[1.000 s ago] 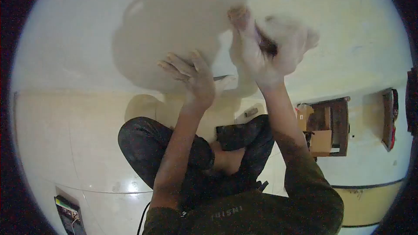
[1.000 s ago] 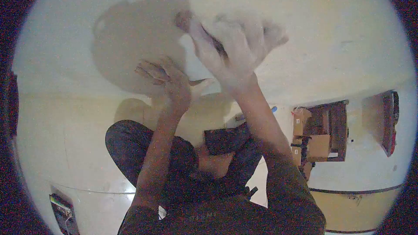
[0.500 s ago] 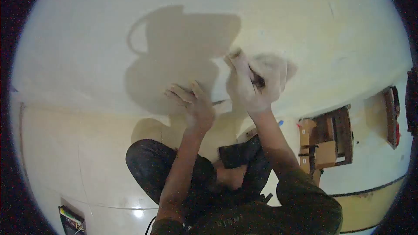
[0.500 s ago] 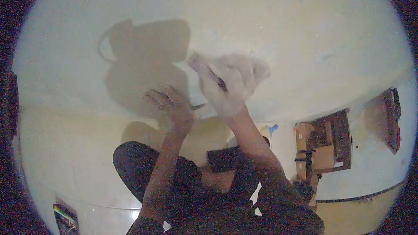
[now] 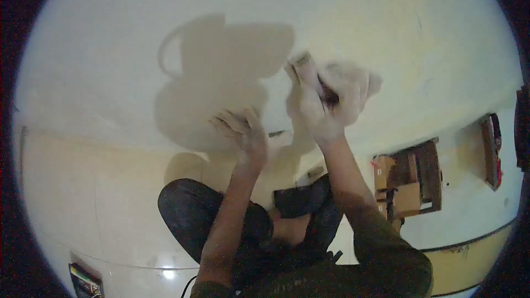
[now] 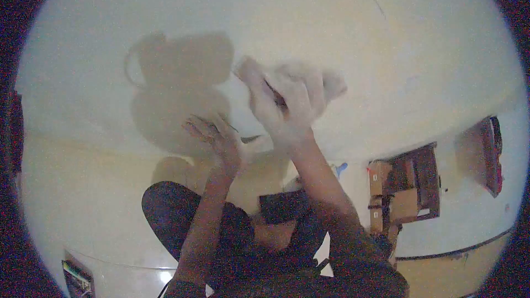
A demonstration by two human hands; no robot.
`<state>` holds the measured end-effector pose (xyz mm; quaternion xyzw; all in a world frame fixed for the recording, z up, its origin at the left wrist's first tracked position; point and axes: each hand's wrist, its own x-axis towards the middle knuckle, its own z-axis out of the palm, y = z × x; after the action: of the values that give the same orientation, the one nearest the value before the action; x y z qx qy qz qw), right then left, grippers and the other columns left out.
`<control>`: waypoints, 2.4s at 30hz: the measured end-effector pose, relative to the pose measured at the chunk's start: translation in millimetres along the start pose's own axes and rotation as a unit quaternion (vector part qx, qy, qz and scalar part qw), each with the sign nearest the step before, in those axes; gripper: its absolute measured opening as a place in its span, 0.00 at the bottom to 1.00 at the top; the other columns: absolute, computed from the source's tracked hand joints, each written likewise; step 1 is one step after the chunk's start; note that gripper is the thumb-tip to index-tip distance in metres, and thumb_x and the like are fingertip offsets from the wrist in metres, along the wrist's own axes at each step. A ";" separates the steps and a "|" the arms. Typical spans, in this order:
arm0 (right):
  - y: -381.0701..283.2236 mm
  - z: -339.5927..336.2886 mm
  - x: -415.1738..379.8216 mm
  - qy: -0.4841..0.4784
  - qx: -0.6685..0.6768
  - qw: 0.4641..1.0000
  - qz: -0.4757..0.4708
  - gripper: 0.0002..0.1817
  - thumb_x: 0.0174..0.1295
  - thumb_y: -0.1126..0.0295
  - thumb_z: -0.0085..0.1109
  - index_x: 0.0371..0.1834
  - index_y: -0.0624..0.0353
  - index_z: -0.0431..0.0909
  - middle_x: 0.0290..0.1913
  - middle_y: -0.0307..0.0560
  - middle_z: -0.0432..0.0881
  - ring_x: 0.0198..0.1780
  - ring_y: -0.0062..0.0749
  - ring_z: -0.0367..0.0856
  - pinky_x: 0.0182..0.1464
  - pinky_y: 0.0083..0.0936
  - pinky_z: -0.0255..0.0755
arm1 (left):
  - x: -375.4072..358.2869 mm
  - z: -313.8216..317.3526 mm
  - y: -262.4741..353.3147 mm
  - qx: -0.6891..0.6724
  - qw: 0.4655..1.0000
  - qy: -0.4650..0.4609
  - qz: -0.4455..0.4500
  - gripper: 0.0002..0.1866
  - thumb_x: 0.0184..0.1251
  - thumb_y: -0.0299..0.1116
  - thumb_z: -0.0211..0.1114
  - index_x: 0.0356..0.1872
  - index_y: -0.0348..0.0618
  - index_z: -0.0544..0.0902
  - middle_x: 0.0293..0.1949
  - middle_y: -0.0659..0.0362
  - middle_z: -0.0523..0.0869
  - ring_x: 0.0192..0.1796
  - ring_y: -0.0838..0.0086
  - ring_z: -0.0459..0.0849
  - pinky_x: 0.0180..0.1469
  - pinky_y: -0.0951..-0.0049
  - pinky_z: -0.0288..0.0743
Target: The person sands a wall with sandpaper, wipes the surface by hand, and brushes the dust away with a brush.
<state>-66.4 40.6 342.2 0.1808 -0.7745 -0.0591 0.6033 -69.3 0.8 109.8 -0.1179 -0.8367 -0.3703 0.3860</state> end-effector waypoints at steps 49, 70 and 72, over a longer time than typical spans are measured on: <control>-3.5 -12.2 44.5 -0.005 -0.009 0.999 -0.039 0.17 0.49 0.67 0.82 0.33 0.44 0.78 0.30 0.32 0.78 0.34 0.33 0.71 0.45 0.35 0.55 | 6.1 -33.1 -14.7 -0.064 0.991 -0.119 0.000 0.76 0.50 0.76 0.72 0.78 0.28 0.37 0.70 0.09 0.30 0.71 0.04 0.27 0.62 0.07 0.32; -10.4 1.7 139.6 0.051 -0.028 0.998 -0.020 0.18 0.51 0.60 0.82 0.25 0.46 0.76 0.29 0.37 0.76 0.35 0.39 0.71 0.43 0.38 0.55 | 20.6 -55.8 -7.7 -0.087 0.983 -0.158 -0.035 0.77 0.49 0.78 0.70 0.79 0.28 0.34 0.70 0.08 0.36 0.72 0.06 0.33 0.64 0.07 0.32; -11.9 2.6 163.4 0.062 -0.031 0.997 -0.018 0.18 0.51 0.61 0.82 0.24 0.46 0.75 0.28 0.36 0.75 0.34 0.39 0.70 0.43 0.38 0.55 | 14.8 -49.2 -1.4 -0.086 0.986 -0.138 -0.027 0.77 0.49 0.78 0.70 0.79 0.28 0.35 0.70 0.08 0.37 0.72 0.06 0.34 0.64 0.07 0.32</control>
<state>-100.1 -28.2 487.0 0.1789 -0.7299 -0.0829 0.6545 -52.5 -36.5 140.9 -0.1775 -0.8499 -0.4314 0.2450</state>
